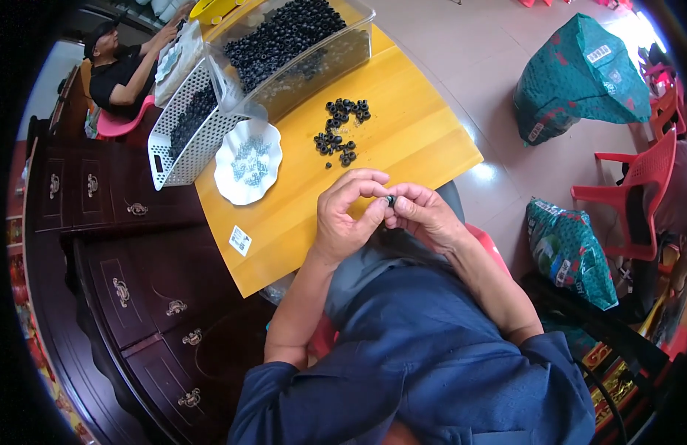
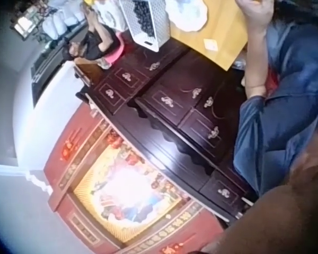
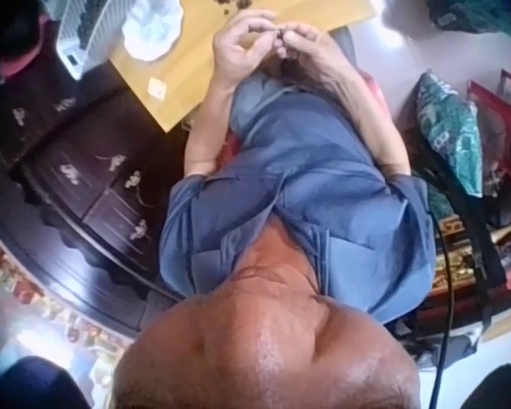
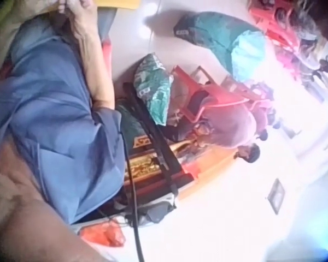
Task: Manually inspect and sort small black seeds or nuts from a pile onto a white plate.
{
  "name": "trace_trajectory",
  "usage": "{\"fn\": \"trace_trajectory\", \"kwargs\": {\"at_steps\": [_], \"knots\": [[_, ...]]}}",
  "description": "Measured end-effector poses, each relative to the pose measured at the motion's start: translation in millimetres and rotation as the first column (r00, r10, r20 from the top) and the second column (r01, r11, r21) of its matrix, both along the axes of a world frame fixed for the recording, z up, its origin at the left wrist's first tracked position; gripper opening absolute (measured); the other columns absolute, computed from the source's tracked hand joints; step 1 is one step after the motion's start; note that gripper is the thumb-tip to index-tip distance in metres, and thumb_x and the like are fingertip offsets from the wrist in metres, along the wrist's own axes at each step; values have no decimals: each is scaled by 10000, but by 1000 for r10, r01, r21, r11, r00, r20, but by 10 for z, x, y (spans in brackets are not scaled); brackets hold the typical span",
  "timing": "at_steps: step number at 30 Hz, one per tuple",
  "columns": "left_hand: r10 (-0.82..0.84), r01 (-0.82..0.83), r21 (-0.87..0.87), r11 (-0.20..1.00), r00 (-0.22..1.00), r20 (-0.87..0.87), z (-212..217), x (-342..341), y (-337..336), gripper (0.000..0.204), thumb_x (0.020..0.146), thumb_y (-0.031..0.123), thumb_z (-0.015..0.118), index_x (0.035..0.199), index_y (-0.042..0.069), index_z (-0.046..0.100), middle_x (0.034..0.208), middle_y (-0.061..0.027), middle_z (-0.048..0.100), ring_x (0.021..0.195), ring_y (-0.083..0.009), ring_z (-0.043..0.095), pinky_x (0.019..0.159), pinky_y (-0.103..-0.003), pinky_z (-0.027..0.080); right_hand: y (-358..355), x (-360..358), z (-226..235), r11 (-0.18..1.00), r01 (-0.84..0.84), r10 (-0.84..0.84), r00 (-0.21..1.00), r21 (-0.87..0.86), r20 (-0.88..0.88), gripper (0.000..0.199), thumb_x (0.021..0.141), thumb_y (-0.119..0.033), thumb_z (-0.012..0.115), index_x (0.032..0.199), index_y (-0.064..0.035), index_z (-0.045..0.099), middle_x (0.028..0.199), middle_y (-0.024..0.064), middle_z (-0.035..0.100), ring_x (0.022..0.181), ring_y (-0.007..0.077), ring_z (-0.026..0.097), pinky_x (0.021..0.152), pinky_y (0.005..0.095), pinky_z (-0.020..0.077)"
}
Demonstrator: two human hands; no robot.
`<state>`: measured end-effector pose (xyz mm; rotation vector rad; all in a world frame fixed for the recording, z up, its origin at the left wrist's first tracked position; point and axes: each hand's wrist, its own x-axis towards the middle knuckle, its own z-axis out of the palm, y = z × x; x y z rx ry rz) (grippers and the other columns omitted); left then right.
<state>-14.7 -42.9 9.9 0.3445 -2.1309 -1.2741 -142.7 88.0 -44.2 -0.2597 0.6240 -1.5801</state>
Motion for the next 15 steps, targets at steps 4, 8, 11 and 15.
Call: {"fn": "trace_trajectory", "kwargs": {"at_steps": [4, 8, 11, 15], "knots": [[7, -8, 73, 997, 1000, 12, -1, 61, 42, 94, 809, 19, 699, 898, 10, 669, 1024, -137, 681, 907, -225, 672, 825, -321, 519, 4, 32, 25, 1000, -19, 19, 1000, 21, 6, 258, 951, -184, 659, 1163, -39, 630, 969, 41, 677, 846, 131, 651, 819, 282, 543], [31, -30, 172, 985, 999, -5, -23, 95, 87, 95, 824, 31, 701, 912, 12, 671, 1040, -134, 673, 892, -211, 665, 815, -313, 520, -9, 62, 56, 999, -34, 33, 999, 37, 15, 255, 944, -185, 668, 1157, -49, 635, 965, 38, 676, 846, 131, 652, 819, 282, 546], [17, -14, 66, 998, 998, -55, -76, 107, 75, 85, 839, 26, 688, 920, 12, 669, 1048, -137, 667, 899, -194, 660, 804, -302, 521, -19, 71, 68, 999, -38, 37, 999, 29, 23, 255, 941, -189, 672, 1155, -54, 637, 963, 37, 677, 844, 130, 651, 820, 282, 547], [20, -12, 120, 993, 997, -69, -115, 112, 93, 82, 843, 23, 681, 923, 13, 670, 1046, -140, 668, 912, -192, 658, 811, -302, 519, -25, 85, 45, 999, -39, 40, 998, -12, 42, 255, 939, -195, 675, 1149, -55, 638, 955, 32, 677, 838, 128, 650, 817, 283, 545]]}}
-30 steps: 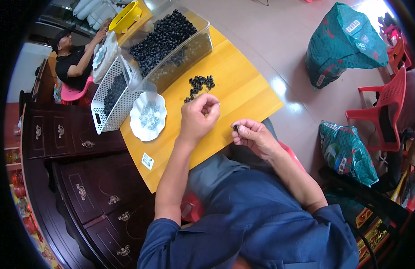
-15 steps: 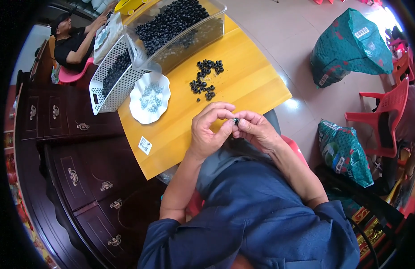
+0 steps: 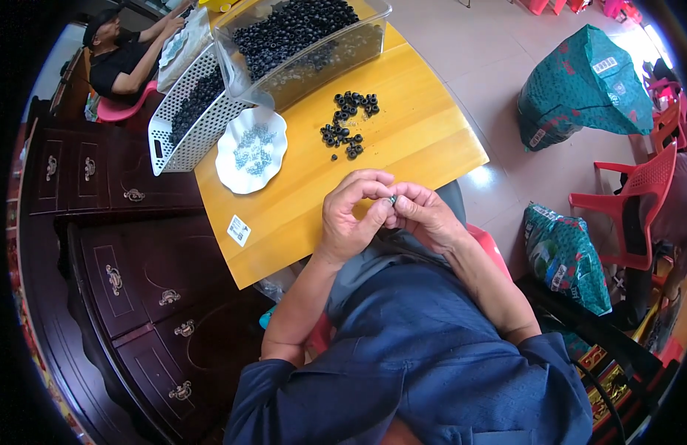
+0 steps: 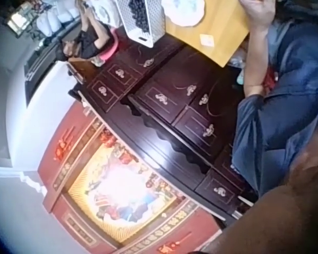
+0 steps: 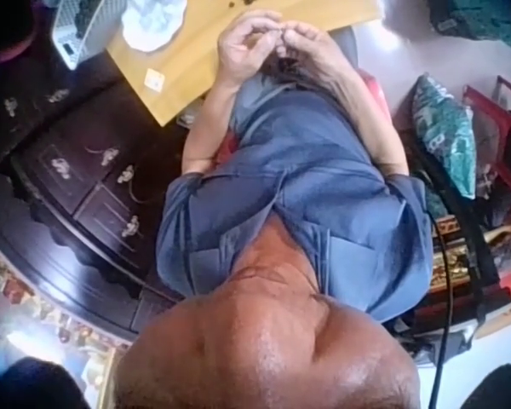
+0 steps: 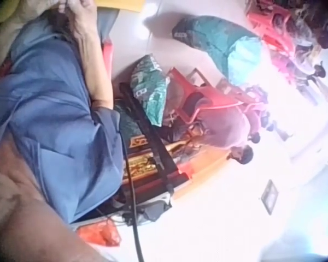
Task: Manually inspect and sort small black seeds or nuts from a pile onto a white plate.
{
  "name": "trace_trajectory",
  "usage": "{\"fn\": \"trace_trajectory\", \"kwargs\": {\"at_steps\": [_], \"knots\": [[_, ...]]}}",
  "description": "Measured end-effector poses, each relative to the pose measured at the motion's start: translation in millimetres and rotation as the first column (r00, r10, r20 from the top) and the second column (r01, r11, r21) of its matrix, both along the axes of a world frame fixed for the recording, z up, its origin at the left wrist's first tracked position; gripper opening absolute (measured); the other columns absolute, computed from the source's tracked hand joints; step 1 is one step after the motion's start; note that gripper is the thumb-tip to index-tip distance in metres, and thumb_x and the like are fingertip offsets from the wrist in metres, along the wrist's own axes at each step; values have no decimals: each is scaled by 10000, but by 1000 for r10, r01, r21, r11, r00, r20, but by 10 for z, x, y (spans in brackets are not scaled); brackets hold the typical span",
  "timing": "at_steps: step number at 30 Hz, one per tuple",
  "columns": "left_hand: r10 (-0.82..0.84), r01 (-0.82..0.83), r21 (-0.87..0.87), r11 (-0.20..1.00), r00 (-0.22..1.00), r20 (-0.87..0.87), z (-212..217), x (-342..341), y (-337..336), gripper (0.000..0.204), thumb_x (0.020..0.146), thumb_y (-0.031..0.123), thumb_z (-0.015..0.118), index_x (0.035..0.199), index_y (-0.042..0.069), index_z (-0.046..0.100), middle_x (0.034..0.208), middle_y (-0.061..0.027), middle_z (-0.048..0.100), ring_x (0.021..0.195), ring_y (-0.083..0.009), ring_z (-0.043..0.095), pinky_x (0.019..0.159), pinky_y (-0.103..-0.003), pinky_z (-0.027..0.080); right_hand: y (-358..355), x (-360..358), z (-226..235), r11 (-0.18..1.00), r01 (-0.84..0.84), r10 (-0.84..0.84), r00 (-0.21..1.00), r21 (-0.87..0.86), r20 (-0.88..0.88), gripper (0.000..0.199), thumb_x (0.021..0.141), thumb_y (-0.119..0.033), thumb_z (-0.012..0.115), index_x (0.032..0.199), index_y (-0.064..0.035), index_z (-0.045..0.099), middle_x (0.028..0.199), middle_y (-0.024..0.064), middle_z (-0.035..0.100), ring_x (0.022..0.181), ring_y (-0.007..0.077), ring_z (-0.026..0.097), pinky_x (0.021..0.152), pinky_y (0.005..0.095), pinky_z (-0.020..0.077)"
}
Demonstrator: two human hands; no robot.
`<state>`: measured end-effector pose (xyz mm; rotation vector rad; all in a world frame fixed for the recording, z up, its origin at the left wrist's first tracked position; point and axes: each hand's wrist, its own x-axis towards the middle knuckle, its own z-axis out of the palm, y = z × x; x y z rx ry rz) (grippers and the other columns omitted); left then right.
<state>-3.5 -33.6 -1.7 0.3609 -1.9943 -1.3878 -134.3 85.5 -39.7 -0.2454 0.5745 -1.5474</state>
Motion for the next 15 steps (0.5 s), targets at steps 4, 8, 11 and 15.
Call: {"fn": "trace_trajectory", "kwargs": {"at_steps": [4, 8, 11, 15], "knots": [[-4, 2, 123, 992, 1000, 9, -19, 10, 23, 91, 832, 32, 689, 920, 18, 673, 1043, -140, 669, 914, -223, 659, 827, -324, 517, 8, 1, 19, 1000, -5, 5, 1000, -13, -3, 254, 940, -198, 674, 1148, -57, 638, 945, 30, 677, 835, 128, 651, 812, 283, 540], [28, -13, -256, 967, 998, 55, 55, -14, -56, 136, 805, 30, 702, 941, 34, 700, 1012, -134, 677, 877, -261, 663, 777, -328, 529, 21, -5, -5, 1000, -3, 3, 1000, 8, 5, 246, 942, -201, 671, 1143, -64, 637, 936, 25, 674, 837, 128, 649, 810, 284, 536], [123, -90, -426, 901, 991, 51, 231, -26, -17, 203, 780, 38, 723, 982, 49, 720, 989, -129, 680, 860, -287, 661, 757, -348, 533, 28, -19, 15, 1000, 4, -4, 1000, 12, 23, 235, 942, -200, 670, 1133, -67, 636, 933, 23, 671, 840, 127, 649, 814, 282, 535], [61, -28, -463, 886, 997, 56, 215, 11, 19, 246, 768, 47, 740, 1014, 52, 724, 985, -128, 680, 857, -289, 659, 749, -359, 536, 4, -19, 61, 1000, 5, -5, 1000, 22, -1, 227, 945, -211, 667, 1114, -66, 627, 947, 26, 667, 852, 126, 650, 825, 282, 533]]}}
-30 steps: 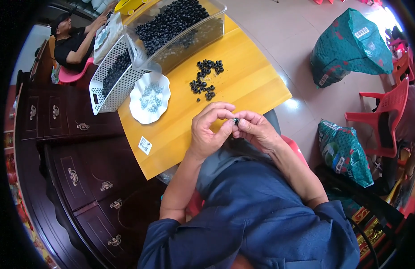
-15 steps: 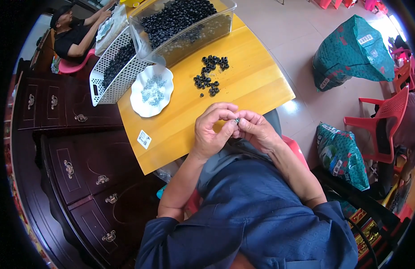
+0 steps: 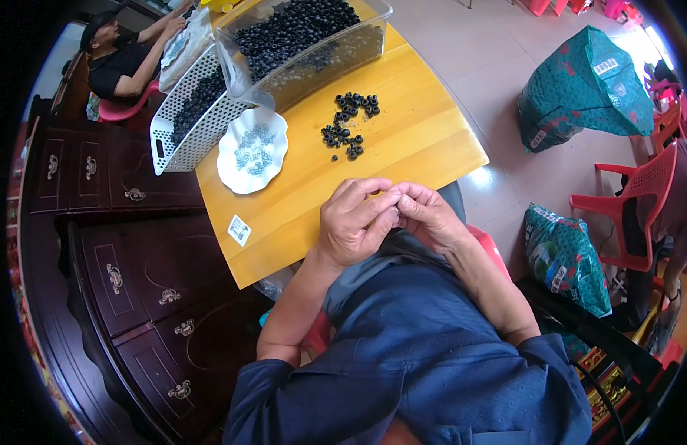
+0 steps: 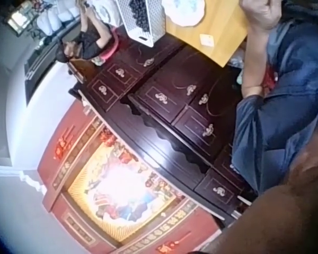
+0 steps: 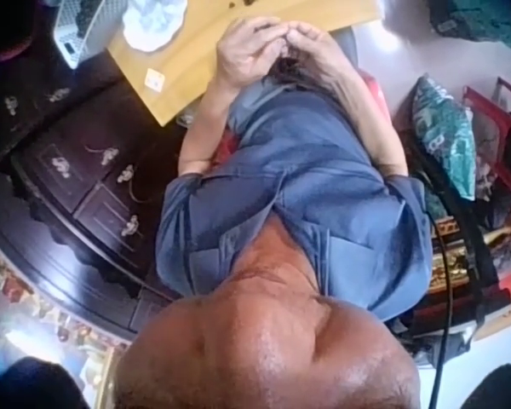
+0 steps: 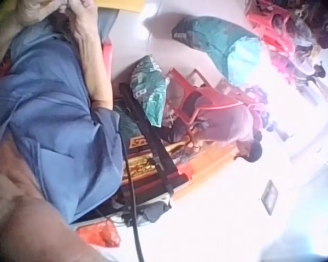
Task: Manually inspect and sort small black seeds or nuts from a pile onto a white plate.
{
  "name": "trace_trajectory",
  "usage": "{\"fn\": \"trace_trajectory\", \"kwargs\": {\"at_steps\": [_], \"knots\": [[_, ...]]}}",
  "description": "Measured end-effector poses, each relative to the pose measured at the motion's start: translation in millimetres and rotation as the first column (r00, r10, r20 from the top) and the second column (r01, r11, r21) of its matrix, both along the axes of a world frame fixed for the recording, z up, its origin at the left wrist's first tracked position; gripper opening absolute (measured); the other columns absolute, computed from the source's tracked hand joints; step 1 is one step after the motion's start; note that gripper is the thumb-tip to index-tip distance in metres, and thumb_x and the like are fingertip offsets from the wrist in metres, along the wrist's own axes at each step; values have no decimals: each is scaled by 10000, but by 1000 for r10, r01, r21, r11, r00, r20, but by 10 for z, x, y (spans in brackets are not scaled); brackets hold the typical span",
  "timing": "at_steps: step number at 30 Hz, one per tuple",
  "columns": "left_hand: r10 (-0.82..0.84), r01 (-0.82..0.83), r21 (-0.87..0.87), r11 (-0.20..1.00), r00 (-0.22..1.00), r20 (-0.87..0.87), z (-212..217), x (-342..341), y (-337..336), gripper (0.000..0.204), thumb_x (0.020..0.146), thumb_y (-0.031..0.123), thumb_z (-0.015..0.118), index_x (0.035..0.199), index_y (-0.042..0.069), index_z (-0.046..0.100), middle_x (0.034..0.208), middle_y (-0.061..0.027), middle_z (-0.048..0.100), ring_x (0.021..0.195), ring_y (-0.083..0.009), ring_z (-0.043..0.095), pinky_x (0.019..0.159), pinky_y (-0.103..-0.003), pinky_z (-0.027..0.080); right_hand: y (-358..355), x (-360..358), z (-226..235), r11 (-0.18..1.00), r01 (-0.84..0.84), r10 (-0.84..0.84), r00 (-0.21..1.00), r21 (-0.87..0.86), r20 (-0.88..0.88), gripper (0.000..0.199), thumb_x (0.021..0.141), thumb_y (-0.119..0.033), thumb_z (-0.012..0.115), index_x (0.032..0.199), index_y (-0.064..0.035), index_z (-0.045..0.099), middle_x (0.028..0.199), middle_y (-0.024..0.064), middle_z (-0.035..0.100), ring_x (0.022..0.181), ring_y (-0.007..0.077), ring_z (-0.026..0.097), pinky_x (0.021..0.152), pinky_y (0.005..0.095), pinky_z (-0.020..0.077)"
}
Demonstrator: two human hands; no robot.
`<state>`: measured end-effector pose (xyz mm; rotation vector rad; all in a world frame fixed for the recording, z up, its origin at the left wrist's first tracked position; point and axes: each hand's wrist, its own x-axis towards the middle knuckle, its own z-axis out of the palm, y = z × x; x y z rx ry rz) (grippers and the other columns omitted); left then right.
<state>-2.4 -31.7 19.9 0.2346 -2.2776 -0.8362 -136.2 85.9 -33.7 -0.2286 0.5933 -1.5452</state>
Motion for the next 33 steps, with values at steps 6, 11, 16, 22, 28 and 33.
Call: {"fn": "trace_trajectory", "kwargs": {"at_steps": [6, 11, 16, 22, 28, 33], "knots": [[31, -31, -12, 999, 999, -9, -36, 80, -106, 221, 780, 23, 732, 1000, 36, 716, 957, -119, 685, 834, -264, 665, 719, -337, 540, 55, -26, -95, 999, -24, 24, 1000, -41, -14, 244, 961, -246, 644, 1112, -59, 604, 971, 48, 654, 889, 144, 644, 844, 303, 524], [424, -453, 182, 873, 888, 176, -415, 221, -542, 197, 818, 7, 717, 1014, 6, 697, 869, -74, 679, 724, -109, 630, 656, -253, 522, 120, -80, 498, 970, 18, -28, 999, -244, -39, 242, 975, -291, 612, 1050, -67, 564, 954, 93, 633, 842, 214, 635, 803, 348, 520], [435, -447, -10, 894, 866, 247, -595, 207, -779, 228, 811, 18, 723, 1035, 1, 684, 838, -56, 665, 674, -108, 610, 626, -247, 515, 293, 31, 1598, 780, 106, -94, 994, -616, 53, 195, 954, -260, 626, 894, -81, 578, 935, 128, 636, 799, 268, 617, 727, 373, 523], [415, -433, -17, 901, 851, 323, -560, 55, -789, 210, 793, 103, 739, 997, 72, 701, 819, -75, 653, 660, -199, 623, 643, -314, 510, 1318, -200, 1662, 803, 93, -95, 995, -589, 28, 189, 953, -247, 628, 883, -74, 593, 929, 132, 646, 788, 270, 623, 706, 369, 527], [416, -415, -72, 907, 858, 302, -659, 56, -793, 92, 817, 71, 721, 904, 40, 715, 779, -68, 660, 625, -137, 619, 607, -268, 502, 853, 153, 1692, 770, 65, -70, 997, -635, 17, 184, 952, -231, 629, 870, -67, 611, 922, 138, 659, 775, 272, 630, 681, 364, 532], [415, -404, -99, 909, 858, 304, -669, 140, -772, 98, 823, 70, 719, 905, 24, 693, 783, -73, 660, 633, -142, 623, 616, -268, 497, 800, 17, 1716, 717, 42, -55, 998, -696, 4, 182, 951, -218, 630, 858, -61, 625, 916, 142, 669, 764, 273, 635, 660, 360, 536]]}}
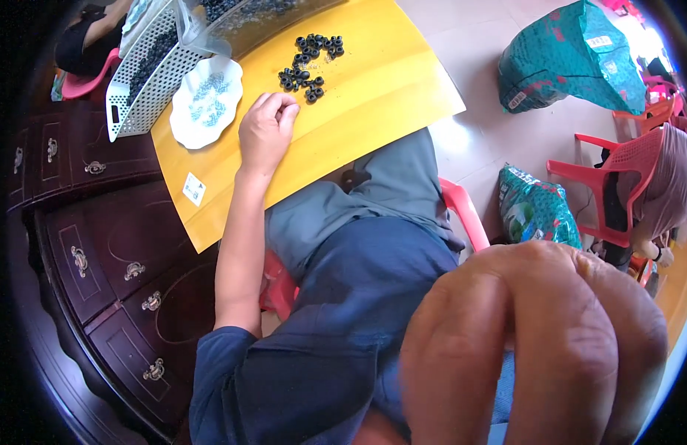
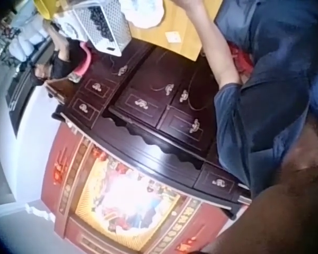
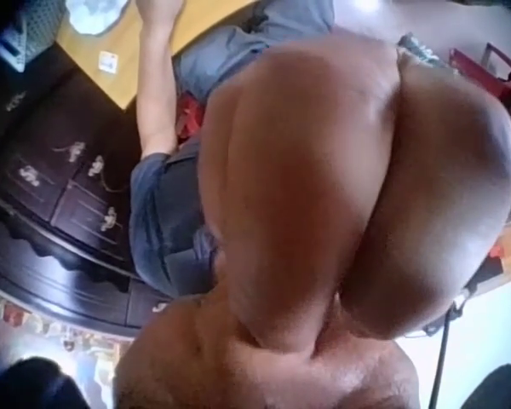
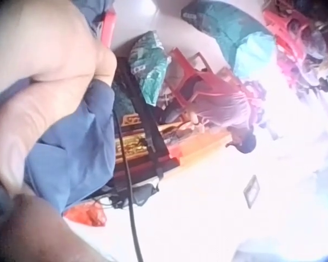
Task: Manually inspect and sort small black seeds or nuts from a pile onto a white plate.
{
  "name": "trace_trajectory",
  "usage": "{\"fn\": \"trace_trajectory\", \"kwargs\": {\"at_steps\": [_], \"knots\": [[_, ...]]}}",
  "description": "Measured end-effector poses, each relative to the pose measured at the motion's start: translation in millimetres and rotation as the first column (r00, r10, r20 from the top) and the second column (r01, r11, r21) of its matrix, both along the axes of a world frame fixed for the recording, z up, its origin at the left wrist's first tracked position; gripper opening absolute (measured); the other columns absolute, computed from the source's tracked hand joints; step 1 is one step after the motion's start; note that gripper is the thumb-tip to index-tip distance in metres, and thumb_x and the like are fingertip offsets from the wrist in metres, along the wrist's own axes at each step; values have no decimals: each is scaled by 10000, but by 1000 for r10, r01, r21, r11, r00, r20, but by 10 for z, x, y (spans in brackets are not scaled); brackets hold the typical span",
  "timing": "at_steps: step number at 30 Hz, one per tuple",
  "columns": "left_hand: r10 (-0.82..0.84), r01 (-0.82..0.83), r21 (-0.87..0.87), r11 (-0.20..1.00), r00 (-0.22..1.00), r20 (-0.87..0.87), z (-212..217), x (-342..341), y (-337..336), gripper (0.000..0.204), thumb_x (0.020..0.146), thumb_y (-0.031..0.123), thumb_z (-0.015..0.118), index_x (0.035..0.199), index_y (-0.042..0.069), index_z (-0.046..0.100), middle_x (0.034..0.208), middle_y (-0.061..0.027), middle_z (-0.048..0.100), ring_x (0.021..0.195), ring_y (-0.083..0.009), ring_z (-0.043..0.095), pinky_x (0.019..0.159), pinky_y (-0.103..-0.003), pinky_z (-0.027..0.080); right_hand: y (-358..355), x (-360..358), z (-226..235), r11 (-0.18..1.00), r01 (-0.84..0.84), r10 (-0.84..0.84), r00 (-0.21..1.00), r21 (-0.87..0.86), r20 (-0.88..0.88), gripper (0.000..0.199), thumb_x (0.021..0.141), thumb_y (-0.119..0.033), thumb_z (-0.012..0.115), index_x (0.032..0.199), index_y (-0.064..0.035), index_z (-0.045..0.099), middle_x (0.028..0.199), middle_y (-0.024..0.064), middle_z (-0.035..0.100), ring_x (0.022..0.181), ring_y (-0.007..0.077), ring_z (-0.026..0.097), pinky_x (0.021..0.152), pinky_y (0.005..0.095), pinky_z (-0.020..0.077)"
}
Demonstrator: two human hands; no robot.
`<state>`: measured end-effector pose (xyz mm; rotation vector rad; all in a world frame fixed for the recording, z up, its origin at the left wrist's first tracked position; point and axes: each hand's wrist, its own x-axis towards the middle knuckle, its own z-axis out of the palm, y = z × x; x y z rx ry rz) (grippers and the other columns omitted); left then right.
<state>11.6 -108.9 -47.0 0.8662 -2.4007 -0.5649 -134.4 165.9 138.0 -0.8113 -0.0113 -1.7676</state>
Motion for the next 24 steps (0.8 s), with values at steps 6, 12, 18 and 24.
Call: {"fn": "trace_trajectory", "kwargs": {"at_steps": [6, 12, 18, 24], "knots": [[88, -2, 395, 919, 976, -199, 57, 165, 74, 92, 934, 36, 631, 990, -21, 676, 863, -14, 681, 728, -62, 606, 675, -217, 510, -356, 428, 56, 996, -13, 12, 1000, -92, -8, 182, 950, -202, 632, 845, -54, 643, 909, 147, 681, 751, 275, 642, 635, 356, 540], [131, -2, 458, 889, 959, -250, 233, 284, 224, 160, 935, 39, 632, 1071, -18, 693, 833, -9, 655, 700, -60, 572, 645, -206, 476, -723, 103, 1, 965, -109, 114, 994, -239, 4, 180, 955, -188, 623, 867, -33, 648, 865, 157, 674, 718, 275, 635, 607, 352, 539], [160, 77, 594, 801, 928, -336, 424, 272, 388, 165, 893, -9, 664, 1058, -13, 678, 876, -14, 657, 747, -45, 591, 669, -201, 487, -682, 62, -635, 958, 85, -41, 986, 273, -163, 233, 987, -235, 581, 1085, -26, 551, 857, 122, 625, 727, 239, 606, 677, 333, 521], [77, 187, 545, 818, 902, -425, 605, 258, 520, 174, 837, -37, 725, 1004, -11, 683, 878, -24, 669, 769, -62, 618, 685, -210, 512, -799, 8, -1331, 771, 31, 96, 982, 636, -165, 302, 968, -307, 632, 1113, -50, 571, 931, 54, 626, 862, 135, 616, 805, 292, 497]]}}
